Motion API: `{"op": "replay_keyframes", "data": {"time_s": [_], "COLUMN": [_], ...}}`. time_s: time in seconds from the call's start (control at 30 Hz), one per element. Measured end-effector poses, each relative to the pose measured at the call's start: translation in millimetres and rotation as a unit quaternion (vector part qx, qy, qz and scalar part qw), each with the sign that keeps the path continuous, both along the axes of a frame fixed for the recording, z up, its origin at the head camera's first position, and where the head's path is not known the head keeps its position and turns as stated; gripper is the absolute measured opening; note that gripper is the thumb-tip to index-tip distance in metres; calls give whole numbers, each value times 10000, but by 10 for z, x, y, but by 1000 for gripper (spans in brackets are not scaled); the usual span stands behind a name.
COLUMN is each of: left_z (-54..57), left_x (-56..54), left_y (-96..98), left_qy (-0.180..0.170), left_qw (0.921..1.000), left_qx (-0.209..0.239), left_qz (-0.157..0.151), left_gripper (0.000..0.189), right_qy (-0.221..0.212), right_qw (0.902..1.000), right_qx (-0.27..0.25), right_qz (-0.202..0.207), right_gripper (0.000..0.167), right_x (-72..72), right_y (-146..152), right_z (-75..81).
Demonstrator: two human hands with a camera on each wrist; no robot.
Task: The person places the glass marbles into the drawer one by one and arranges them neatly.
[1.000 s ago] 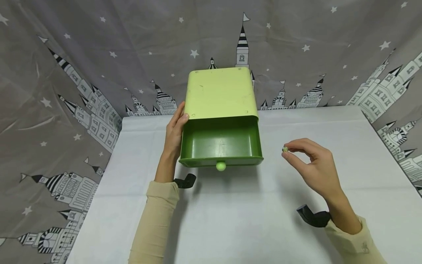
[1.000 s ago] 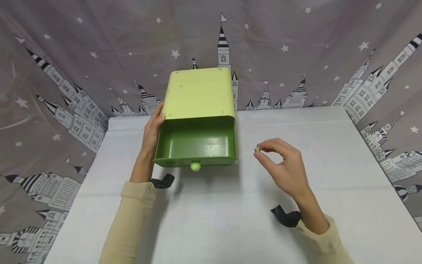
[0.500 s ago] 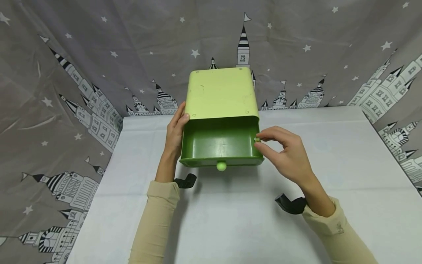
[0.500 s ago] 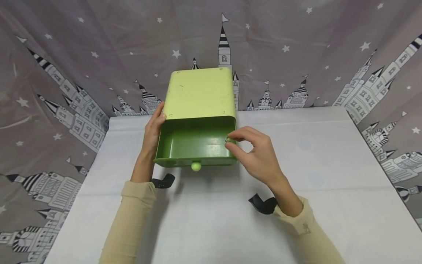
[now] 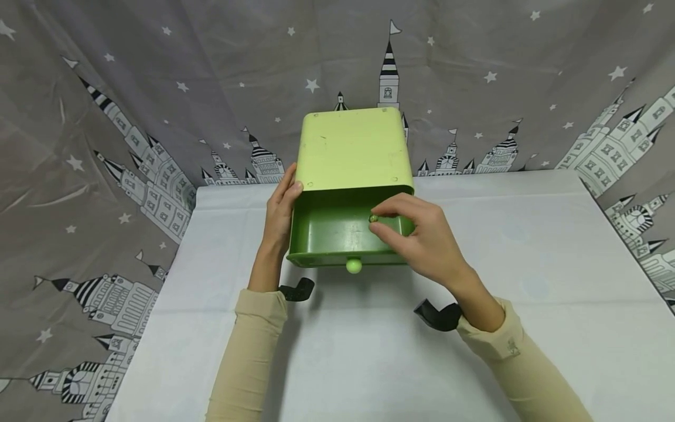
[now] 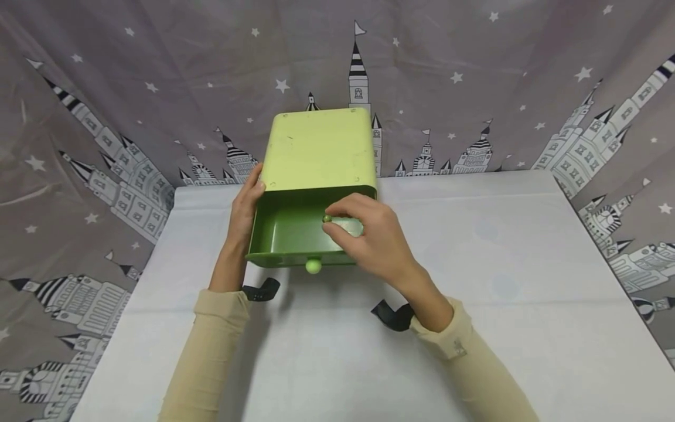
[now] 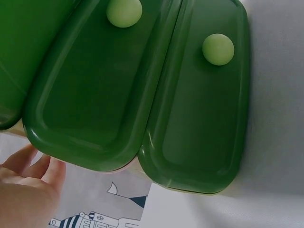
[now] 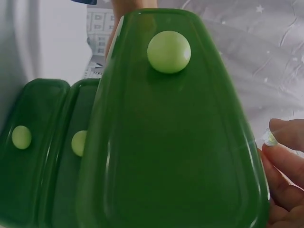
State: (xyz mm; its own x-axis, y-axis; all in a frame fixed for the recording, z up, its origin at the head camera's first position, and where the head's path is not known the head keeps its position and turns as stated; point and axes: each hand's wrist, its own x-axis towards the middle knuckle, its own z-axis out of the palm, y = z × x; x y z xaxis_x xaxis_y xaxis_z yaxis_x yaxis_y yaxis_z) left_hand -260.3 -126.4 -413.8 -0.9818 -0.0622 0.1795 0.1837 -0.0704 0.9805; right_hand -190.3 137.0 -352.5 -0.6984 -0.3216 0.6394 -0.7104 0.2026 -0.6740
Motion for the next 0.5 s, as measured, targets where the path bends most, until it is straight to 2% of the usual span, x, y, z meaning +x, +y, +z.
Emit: {"op": "replay_keyframes", "data": {"time_s": [0.2,0.5], "left_z": [5,10], "left_x": [3,3], "left_y": [1,-2], "left_qy": [-15,-58], "left_qw": [10000,10000], "left_qx": [-34,44], "left_qz": [2,43], "left_gripper": [62,64], "right_qy": [245,291], "right_qw": [9997,9990], "right_qx": [49,241], "right_qz": [-47,-258], "right_gripper": [15,21], "right_x": [-24,-42], "right_y": [-106,-128], "right_z": [42,35]}}
